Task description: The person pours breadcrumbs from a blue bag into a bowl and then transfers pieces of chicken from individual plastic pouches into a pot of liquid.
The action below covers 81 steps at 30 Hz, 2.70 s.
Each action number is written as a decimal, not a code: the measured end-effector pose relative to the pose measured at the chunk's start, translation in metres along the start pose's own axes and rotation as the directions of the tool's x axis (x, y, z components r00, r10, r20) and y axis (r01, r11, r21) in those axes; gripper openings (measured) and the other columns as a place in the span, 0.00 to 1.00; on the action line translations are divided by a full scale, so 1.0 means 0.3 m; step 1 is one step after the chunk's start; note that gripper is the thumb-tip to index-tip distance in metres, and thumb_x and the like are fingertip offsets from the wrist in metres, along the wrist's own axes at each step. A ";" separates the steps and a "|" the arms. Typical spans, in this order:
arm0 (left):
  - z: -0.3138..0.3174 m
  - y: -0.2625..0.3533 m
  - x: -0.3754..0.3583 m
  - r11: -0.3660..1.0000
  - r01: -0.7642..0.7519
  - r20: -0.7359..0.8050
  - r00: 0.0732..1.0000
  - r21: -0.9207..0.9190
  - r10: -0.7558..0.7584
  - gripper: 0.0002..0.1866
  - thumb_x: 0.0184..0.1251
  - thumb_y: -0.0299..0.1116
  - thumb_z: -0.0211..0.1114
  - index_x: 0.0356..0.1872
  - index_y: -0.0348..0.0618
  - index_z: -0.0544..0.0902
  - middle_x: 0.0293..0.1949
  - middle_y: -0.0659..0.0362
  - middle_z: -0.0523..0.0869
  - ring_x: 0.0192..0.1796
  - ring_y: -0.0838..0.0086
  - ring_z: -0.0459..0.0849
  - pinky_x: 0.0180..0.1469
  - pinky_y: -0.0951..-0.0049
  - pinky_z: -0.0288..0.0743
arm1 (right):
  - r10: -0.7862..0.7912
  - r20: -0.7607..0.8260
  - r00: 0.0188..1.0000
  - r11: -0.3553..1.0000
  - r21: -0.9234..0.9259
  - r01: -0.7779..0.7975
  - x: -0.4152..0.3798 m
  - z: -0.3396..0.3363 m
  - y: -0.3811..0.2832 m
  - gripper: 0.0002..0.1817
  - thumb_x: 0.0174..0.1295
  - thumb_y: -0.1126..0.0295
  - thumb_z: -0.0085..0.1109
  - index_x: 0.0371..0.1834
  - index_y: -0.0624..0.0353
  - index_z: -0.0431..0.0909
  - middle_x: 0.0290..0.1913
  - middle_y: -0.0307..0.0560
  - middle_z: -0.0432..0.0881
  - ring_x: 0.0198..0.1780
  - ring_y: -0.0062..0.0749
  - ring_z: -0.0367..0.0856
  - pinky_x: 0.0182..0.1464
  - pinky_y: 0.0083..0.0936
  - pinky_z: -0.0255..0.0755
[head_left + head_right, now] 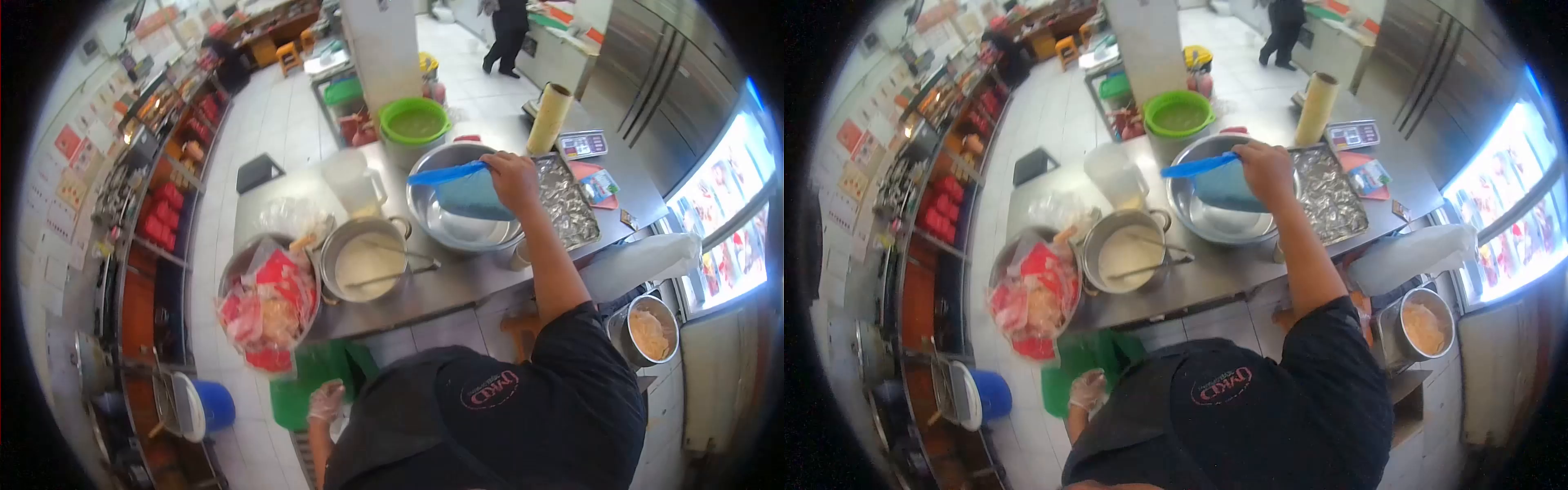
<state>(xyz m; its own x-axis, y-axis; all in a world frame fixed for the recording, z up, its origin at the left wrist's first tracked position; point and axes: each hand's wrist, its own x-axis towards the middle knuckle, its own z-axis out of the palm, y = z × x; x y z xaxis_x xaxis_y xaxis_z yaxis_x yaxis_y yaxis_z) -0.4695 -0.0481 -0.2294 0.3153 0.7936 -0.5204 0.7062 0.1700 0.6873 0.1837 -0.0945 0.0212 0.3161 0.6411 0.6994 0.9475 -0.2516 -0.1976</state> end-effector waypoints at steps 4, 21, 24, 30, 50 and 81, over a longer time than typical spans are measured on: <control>-0.079 0.421 -0.073 0.901 -0.433 -0.050 0.900 0.022 0.434 0.24 0.64 0.36 0.75 0.59 0.39 0.83 0.46 0.53 0.90 0.46 0.65 0.89 0.53 0.67 0.82 | -0.025 -0.195 0.980 1.000 -0.005 0.024 0.027 -0.207 -0.117 0.08 0.61 0.73 0.64 0.42 0.52 0.88 0.36 0.42 0.87 0.41 0.41 0.86 0.48 0.38 0.74; 0.247 1.578 0.043 0.383 -0.809 0.258 0.293 -0.446 0.921 0.33 0.60 0.41 0.80 0.63 0.32 0.78 0.52 0.50 0.87 0.52 0.63 0.87 0.56 0.66 0.82 | -0.165 -0.205 0.965 0.936 0.277 0.219 -0.051 -0.575 -0.225 0.10 0.54 0.75 0.72 0.40 0.52 0.89 0.30 0.41 0.84 0.33 0.37 0.83 0.36 0.35 0.71; 0.357 1.671 0.047 0.553 -0.651 0.362 0.418 -0.521 0.833 0.23 0.66 0.37 0.75 0.56 0.34 0.82 0.45 0.53 0.88 0.44 0.66 0.88 0.50 0.68 0.83 | -0.223 -0.191 0.956 0.905 0.323 0.276 -0.050 -0.593 -0.074 0.11 0.54 0.76 0.74 0.40 0.52 0.89 0.29 0.40 0.84 0.31 0.37 0.82 0.34 0.34 0.71; 0.513 1.887 0.000 0.473 -0.840 0.286 0.400 -0.265 0.871 0.10 0.78 0.33 0.63 0.46 0.35 0.85 0.37 0.55 0.89 0.36 0.70 0.87 0.43 0.71 0.82 | -0.006 -0.127 0.992 0.859 0.507 0.071 -0.074 -0.556 0.226 0.11 0.56 0.77 0.72 0.43 0.55 0.89 0.32 0.44 0.85 0.34 0.38 0.83 0.41 0.31 0.75; 0.728 2.264 0.164 0.560 -0.294 0.038 0.862 -0.775 0.505 0.25 0.82 0.55 0.53 0.54 0.41 0.83 0.48 0.59 0.88 0.49 0.72 0.86 0.58 0.70 0.78 | 0.256 0.604 0.755 -0.668 0.675 -0.313 -0.407 -0.069 0.566 0.50 0.60 0.44 0.70 0.79 0.58 0.59 0.73 0.54 0.69 0.73 0.43 0.69 0.74 0.43 0.63; 1.055 1.721 0.525 0.353 0.449 0.494 0.868 -0.821 0.045 0.30 0.84 0.56 0.45 0.75 0.49 0.66 0.73 0.55 0.71 0.69 0.54 0.75 0.68 0.46 0.74 | 0.225 0.668 0.710 0.217 0.676 -0.705 0.224 -0.094 0.606 0.27 0.64 0.75 0.63 0.68 0.63 0.74 0.64 0.49 0.80 0.62 0.29 0.78 0.65 0.26 0.71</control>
<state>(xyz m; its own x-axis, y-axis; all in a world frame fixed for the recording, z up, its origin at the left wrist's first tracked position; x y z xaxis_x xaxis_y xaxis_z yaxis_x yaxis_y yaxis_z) 0.1454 -0.0200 -0.1169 0.6189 0.4084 -0.6709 -0.1300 0.8957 0.4253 0.3758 -0.1176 0.0515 0.4700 0.8827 -0.0070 0.0158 -0.0163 -0.9997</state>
